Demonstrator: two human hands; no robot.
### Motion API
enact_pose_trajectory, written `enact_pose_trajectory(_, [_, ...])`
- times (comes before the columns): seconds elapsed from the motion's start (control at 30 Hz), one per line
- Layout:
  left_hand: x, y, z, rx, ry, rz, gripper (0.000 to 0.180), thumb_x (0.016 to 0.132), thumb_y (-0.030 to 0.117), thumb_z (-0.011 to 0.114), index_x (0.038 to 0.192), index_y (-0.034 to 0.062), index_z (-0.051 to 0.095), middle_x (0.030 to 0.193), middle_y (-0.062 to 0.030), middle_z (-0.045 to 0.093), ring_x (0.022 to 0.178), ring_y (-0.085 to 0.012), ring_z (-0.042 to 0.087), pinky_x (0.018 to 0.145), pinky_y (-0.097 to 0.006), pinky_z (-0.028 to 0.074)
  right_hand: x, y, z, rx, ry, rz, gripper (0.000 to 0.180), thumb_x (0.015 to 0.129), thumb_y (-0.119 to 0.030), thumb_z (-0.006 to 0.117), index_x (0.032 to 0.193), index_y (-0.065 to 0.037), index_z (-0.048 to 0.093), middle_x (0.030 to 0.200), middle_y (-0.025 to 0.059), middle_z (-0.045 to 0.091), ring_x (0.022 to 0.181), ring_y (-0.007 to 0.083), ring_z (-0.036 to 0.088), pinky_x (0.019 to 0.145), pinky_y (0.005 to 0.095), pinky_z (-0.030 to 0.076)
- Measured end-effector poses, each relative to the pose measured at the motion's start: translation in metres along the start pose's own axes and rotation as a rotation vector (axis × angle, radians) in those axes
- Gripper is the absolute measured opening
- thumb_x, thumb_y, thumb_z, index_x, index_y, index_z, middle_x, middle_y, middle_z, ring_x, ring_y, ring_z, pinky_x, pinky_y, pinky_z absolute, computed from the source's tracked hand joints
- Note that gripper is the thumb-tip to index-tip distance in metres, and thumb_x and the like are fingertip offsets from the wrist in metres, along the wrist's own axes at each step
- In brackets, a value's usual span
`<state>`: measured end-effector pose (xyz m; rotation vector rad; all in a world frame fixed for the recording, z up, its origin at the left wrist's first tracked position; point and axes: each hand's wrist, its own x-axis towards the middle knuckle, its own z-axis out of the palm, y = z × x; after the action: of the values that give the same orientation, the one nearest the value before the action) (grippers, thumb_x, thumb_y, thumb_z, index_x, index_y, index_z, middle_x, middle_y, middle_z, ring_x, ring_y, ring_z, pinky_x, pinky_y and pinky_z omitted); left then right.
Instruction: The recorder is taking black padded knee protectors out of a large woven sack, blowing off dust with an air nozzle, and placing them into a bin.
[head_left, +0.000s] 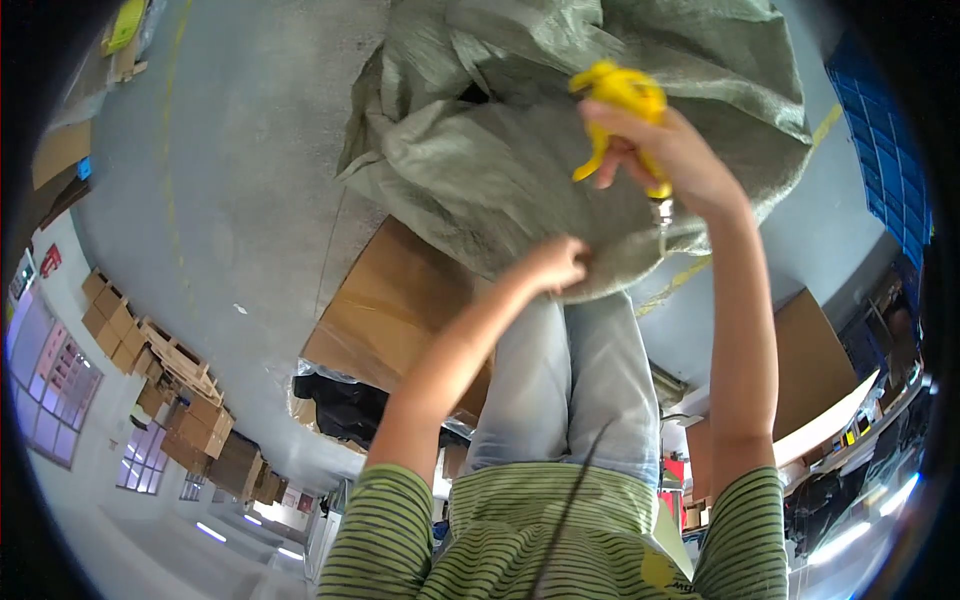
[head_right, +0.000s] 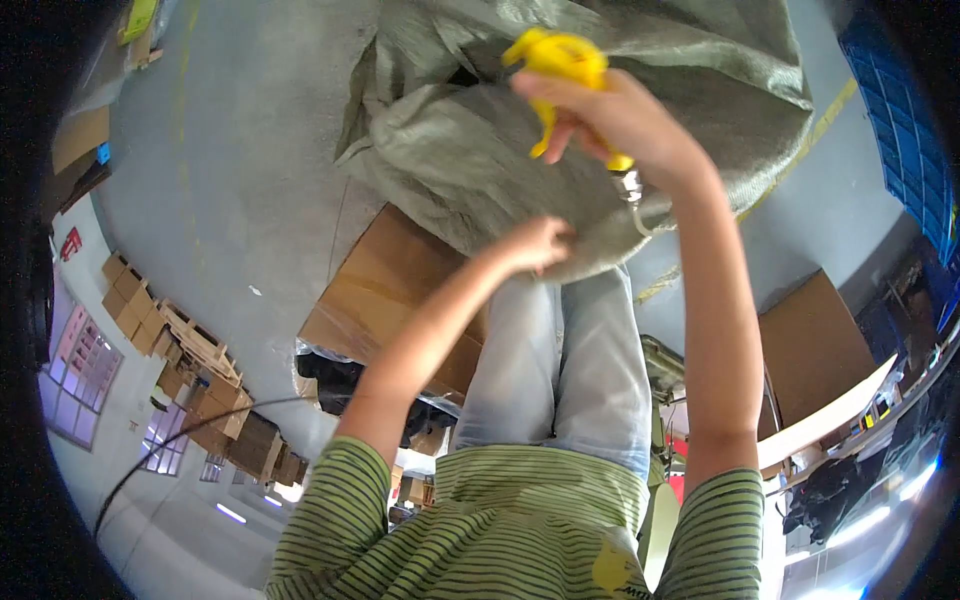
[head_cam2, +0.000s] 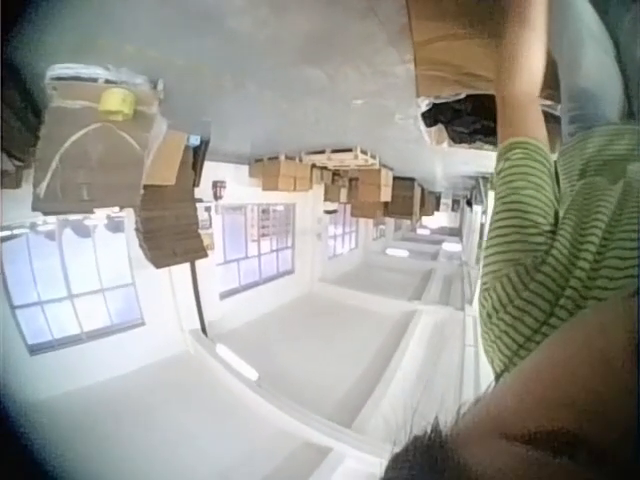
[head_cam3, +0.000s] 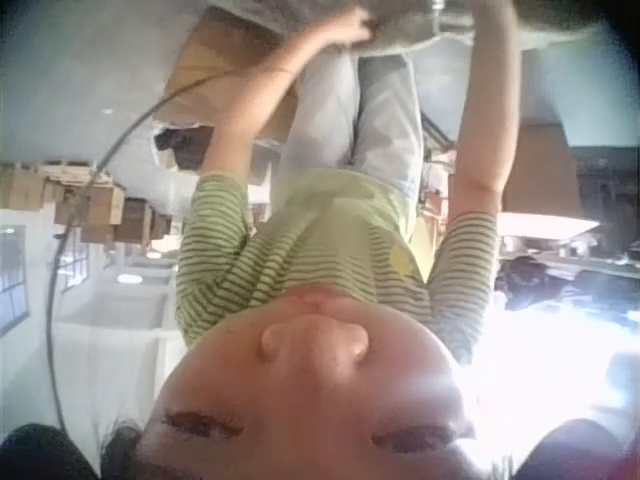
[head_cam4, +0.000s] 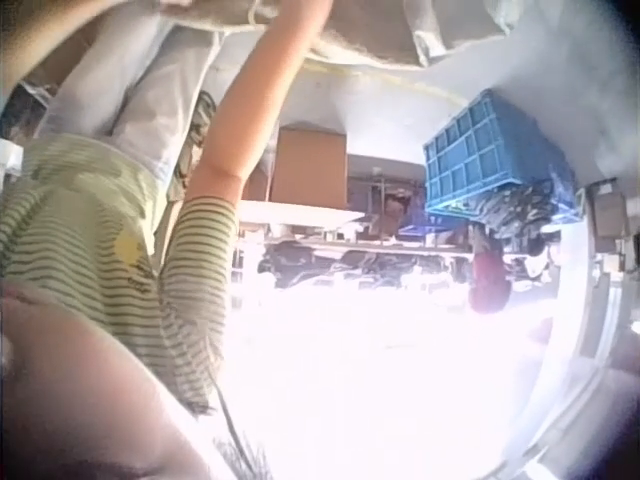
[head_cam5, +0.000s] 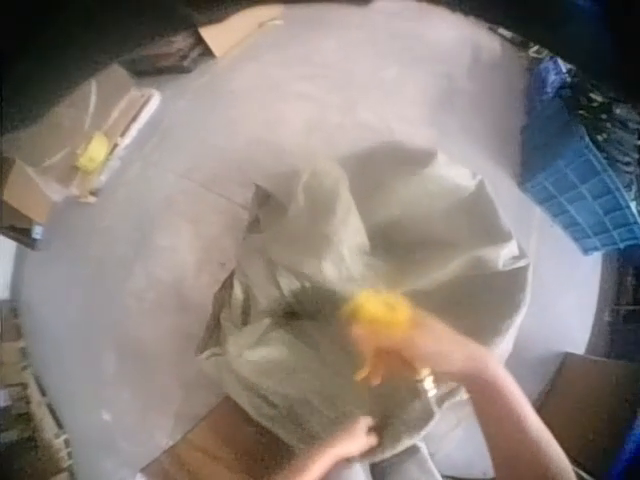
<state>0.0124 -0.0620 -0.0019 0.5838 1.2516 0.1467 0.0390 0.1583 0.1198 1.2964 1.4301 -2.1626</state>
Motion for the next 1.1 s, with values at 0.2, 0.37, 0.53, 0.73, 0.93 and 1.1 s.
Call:
enact_pose_trajectory(0.2, [-0.025, -0.018, -0.042, 0.22, 1.076, 0.446, 0.032, 0.073, 0.009, 0.061, 0.103, 0.0016, 0.051, 0.108, -0.0211, 0.051, 0.109, -0.0378, 0.046, 0.092, -0.044, 0.037, 0.067, 0.025, 0.043, -0.112, 0.055, 0.035, 0.043, 0.077, -0.046, 0.066, 0.085, -0.005, 0.059, 0.057, 0.0049, 0.059, 0.041, 0.0054, 0.046, 0.038, 0.0189, 0.031])
enact_pose_trajectory(0.37, [-0.012, -0.067, -0.183, 0.514, 1.367, 0.074, 0.083, 0.07, 0.037, 0.072, 0.131, -0.0027, 0.032, 0.137, -0.0252, 0.033, 0.125, -0.0369, 0.035, 0.104, -0.049, 0.028, 0.075, 0.024, 0.03, -0.175, 0.074, 0.068, 0.041, 0.081, -0.048, 0.06, 0.082, -0.007, 0.058, 0.06, 0.0062, 0.06, 0.04, 0.003, 0.037, 0.039, 0.0192, 0.028])
enact_pose_trajectory(0.53, [0.001, -0.058, -0.083, 0.119, 0.285, 0.161, 0.047, 0.076, 0.021, 0.064, 0.118, 0.0034, 0.054, 0.118, -0.0159, 0.057, 0.107, -0.0257, 0.056, 0.09, -0.035, 0.044, 0.075, 0.025, 0.032, 0.018, -0.214, 0.128, 0.046, 0.085, -0.042, 0.057, 0.114, -0.006, 0.056, 0.061, 0.0084, 0.056, 0.037, 0.0021, 0.032, 0.037, 0.0169, 0.02])
enact_pose_trajectory(0.73, [-0.054, -0.011, 0.094, -0.397, -0.482, 0.471, 0.047, 0.083, 0.009, 0.052, 0.129, 0.0037, 0.045, 0.125, -0.0151, 0.053, 0.11, -0.0203, 0.052, 0.095, -0.031, 0.039, 0.107, 0.099, 0.101, 0.254, -0.548, 0.604, 0.032, 0.085, -0.038, 0.06, 0.085, -0.007, 0.05, 0.068, 0.0081, 0.055, 0.036, 0.0022, 0.029, 0.034, 0.0168, 0.022])
enact_pose_trajectory(0.93, [-0.093, -0.007, 0.113, -0.364, -0.626, 0.279, 0.052, 0.09, 0.022, 0.049, 0.137, 0.0049, 0.034, 0.133, -0.0156, 0.046, 0.119, -0.0247, 0.046, 0.099, -0.031, 0.035, 0.079, 0.141, 0.002, 0.02, 0.433, 0.418, 0.036, 0.08, -0.04, 0.066, 0.089, -0.007, 0.056, 0.069, 0.0011, 0.053, 0.051, 0.0069, 0.044, 0.046, 0.0196, 0.036])
enact_pose_trajectory(1.1, [-0.098, 0.011, 0.164, -0.431, -0.799, 0.339, 0.057, 0.091, 0.021, 0.05, 0.14, 0.0046, 0.027, 0.138, -0.0133, 0.041, 0.122, -0.0186, 0.042, 0.101, -0.029, 0.032, -0.013, 0.135, -0.132, -0.303, 0.956, 0.186, 0.065, 0.069, -0.049, 0.072, 0.105, 0.004, 0.058, 0.094, 0.0139, 0.062, 0.087, 0.0217, 0.059, 0.078, 0.0334, 0.046])
